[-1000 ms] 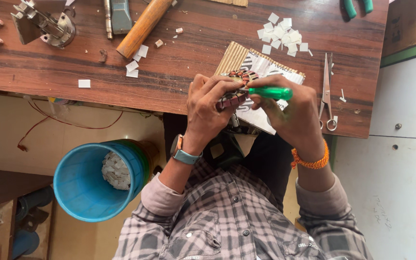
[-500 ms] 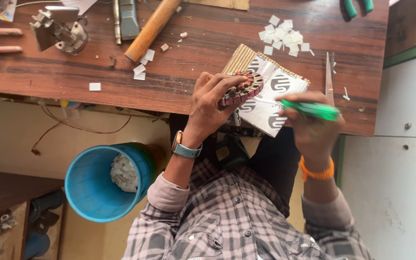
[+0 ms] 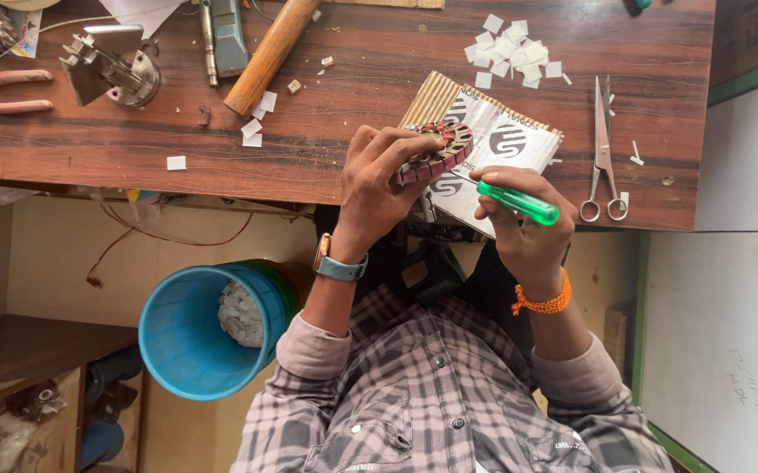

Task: The person holds a circular motor component with copper windings on the workbench and uses a green-handled screwdriver to pry and adjust parts of it, rotating the component between adjustments while working around its slots.

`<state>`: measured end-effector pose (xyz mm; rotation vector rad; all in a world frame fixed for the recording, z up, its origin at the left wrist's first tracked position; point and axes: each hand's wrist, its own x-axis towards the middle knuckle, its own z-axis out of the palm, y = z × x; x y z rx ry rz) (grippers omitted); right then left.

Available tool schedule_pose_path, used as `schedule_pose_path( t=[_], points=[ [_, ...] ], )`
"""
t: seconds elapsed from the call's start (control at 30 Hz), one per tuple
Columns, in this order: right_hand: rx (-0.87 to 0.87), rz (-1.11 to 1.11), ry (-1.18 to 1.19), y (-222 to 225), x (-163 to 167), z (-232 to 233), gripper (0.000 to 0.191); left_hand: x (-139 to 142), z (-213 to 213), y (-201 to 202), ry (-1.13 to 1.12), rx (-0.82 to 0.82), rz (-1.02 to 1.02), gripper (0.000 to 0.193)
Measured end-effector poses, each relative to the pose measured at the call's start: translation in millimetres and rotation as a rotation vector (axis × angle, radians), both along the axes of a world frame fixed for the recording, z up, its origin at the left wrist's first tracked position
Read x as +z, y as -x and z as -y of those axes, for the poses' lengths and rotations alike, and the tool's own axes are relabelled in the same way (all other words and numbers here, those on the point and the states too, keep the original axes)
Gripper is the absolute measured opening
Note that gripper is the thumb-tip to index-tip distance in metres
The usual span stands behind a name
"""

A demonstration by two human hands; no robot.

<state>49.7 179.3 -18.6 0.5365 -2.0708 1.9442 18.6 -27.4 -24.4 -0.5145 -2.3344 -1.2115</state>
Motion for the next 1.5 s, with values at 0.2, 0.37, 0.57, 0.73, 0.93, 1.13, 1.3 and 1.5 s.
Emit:
schedule_pose_path(
  t=[0.2,0.37,0.57,0.73,0.93,1.13,1.3,1.5],
  points=[
    [0.041,-0.157,-0.219,6.6,12.9,1.2,0.017,2.9,0.1,1.4,0.036,-0.014,0.005,0.043],
    [0.055,-0.070,-0.219,10.1,16.5,4.3,0.015,5.1,-0.5,0.4,0.034,-0.012,0.009,0.051],
    [0.005,-0.019,-0.007,-2.1,-12.8,18.6,0.012,0.2,-8.5,-0.9,-0.006,0.045,-0.044,0.042],
    [-0.031,-0.056,0.050,-3.2,-34.7,22.2,0.015,1.7,-8.1,0.9,-0.001,0.038,-0.034,0.040],
    [-0.070,0.010,0.092,-8.0,-32.0,31.3,0.015,5.5,-8.0,-2.1,-0.035,0.052,-0.025,0.040],
    [-0.093,-0.152,-0.086,-6.4,-14.6,13.5,0.016,-11.4,-0.6,-0.7,-0.055,0.027,-0.048,0.036],
    [-0.051,-0.029,0.068,-3.8,-2.9,-1.6,0.019,-31.4,20.6,4.5,-0.209,-0.076,-0.071,0.035],
    [0.059,0.012,0.034,6.3,-1.8,3.7,0.018,-41.7,23.0,5.6,-0.212,-0.086,-0.073,0.034]
  ],
)
